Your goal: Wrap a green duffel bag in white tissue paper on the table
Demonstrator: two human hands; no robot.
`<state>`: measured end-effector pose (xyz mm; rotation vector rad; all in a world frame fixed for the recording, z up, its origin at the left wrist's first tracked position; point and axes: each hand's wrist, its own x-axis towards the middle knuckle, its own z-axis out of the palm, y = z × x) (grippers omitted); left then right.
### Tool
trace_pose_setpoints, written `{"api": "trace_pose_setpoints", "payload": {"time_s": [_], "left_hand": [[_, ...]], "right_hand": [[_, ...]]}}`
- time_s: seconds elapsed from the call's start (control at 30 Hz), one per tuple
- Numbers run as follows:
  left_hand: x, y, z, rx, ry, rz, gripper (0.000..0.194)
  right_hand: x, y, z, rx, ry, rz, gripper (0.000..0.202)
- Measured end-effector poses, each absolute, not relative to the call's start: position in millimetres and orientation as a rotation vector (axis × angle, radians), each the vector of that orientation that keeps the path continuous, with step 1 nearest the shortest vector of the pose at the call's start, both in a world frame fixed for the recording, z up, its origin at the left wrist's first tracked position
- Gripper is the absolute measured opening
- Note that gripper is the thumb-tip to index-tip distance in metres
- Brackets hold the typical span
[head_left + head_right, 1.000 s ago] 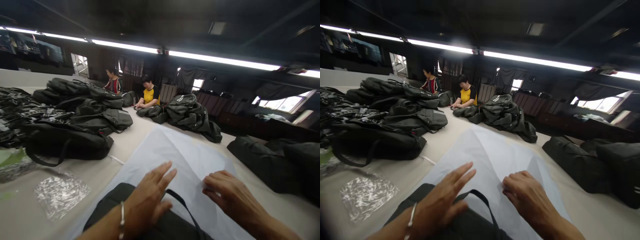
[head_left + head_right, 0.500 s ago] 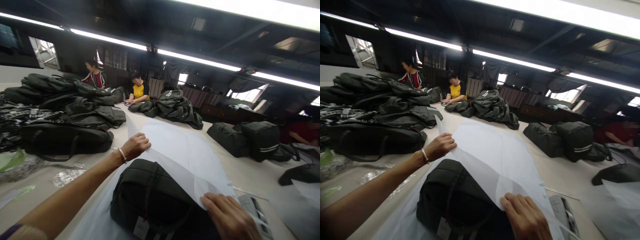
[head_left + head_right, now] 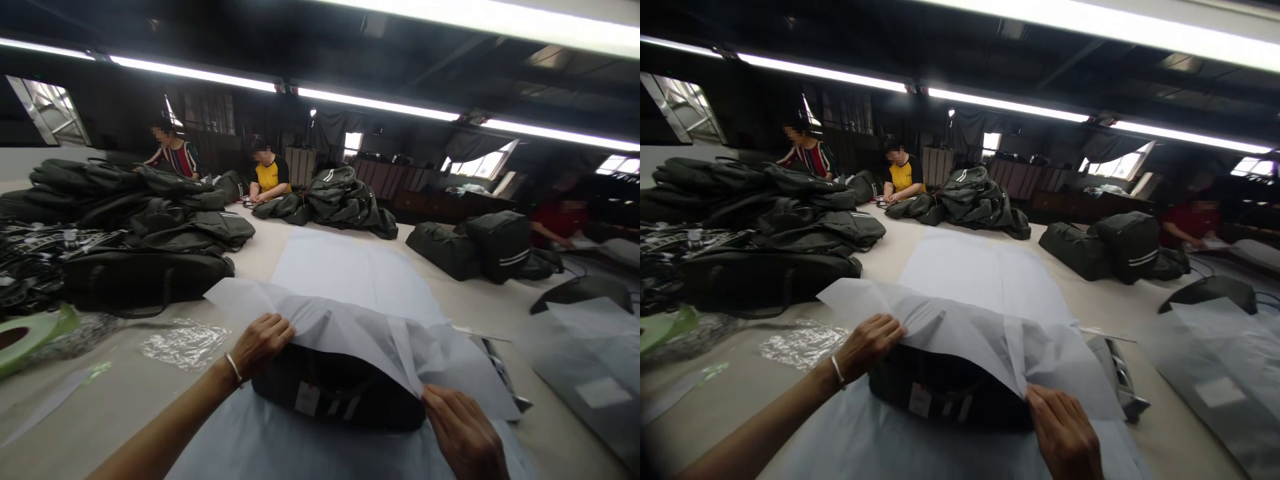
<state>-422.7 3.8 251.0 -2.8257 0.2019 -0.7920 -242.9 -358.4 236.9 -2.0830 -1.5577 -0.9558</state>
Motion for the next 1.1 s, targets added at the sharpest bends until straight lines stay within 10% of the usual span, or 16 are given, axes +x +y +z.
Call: {"api": "trace_pose_setpoints", "payload": {"time_s": [0.57, 0.77, 1.1], "left_hand": [[-427.8, 12.8, 240.4, -2.835, 0.238, -0.737, 0.042], [-423.8, 17.9, 237.6, -2.844, 0.282, -0.695, 0.053], [-420.4, 24.6, 233.2, -2.83, 0.404, -0.87, 0.06]], "right_hand": [[-224.6, -379.0, 229.5, -2.259, -1.519, -1.146, 0.026], [-242.2, -402.9, 195.8, -2.27, -1.697, -0.579, 0.022], [-101.8, -419.5, 243.6, -2.372, -0.074, -0.199, 0.068]]}}
